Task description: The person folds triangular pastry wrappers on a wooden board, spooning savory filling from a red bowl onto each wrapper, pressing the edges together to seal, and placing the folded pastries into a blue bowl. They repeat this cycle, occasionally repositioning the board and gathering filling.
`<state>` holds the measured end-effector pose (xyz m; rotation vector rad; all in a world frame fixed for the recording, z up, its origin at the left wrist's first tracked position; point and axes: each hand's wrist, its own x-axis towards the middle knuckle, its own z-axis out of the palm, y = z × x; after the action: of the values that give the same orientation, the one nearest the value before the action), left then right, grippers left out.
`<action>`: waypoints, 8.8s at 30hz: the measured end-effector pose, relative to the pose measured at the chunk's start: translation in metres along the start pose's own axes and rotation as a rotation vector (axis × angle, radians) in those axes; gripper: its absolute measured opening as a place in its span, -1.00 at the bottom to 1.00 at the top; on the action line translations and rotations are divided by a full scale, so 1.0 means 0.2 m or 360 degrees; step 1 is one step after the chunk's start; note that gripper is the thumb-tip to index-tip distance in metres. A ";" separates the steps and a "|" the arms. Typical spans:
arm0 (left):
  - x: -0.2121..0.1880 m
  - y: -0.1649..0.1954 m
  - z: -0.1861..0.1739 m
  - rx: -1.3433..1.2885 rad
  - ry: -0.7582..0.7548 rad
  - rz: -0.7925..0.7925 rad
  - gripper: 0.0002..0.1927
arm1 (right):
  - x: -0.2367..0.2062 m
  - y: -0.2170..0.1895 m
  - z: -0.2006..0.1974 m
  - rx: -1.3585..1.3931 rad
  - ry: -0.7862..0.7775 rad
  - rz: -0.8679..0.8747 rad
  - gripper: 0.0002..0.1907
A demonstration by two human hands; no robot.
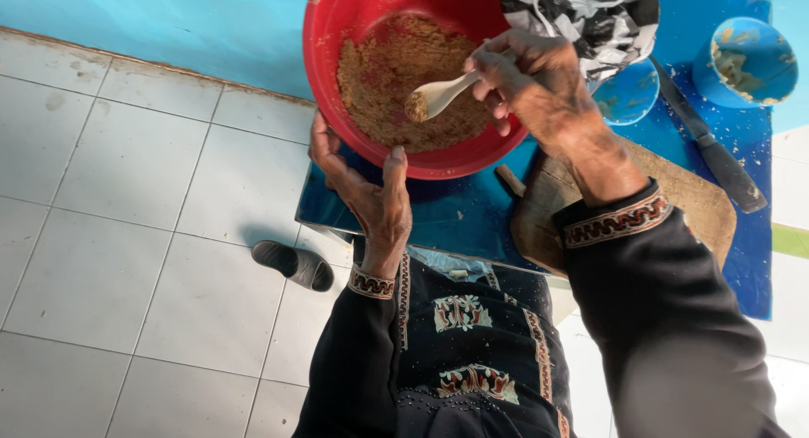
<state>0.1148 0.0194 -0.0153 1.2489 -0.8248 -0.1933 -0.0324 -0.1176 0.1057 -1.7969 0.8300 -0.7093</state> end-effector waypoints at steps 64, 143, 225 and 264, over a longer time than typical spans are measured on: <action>-0.07 0.00 -0.02 -0.0008 0.0061 0.0036 -0.23 | -1.12 0.11 -0.49 0.0702 0.0813 0.0292 -0.81; -0.68 0.44 0.37 0.0604 -0.1210 0.0664 -0.76 | -1.28 0.23 -0.51 -0.1426 0.0326 -0.0440 -0.69; -0.52 0.52 0.38 0.0582 -0.1494 0.0737 -0.78 | -1.12 0.33 -0.50 -0.1153 -0.0006 -0.0552 -0.74; -0.52 0.44 0.41 0.0824 -0.1367 0.0976 -0.78 | -1.12 0.37 -0.45 -0.1387 0.0291 -0.0517 -0.80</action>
<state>-0.0381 0.0453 0.0234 1.3157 -2.0605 -0.0015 -0.2517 -0.0072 0.0455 -2.7222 1.0793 -0.7890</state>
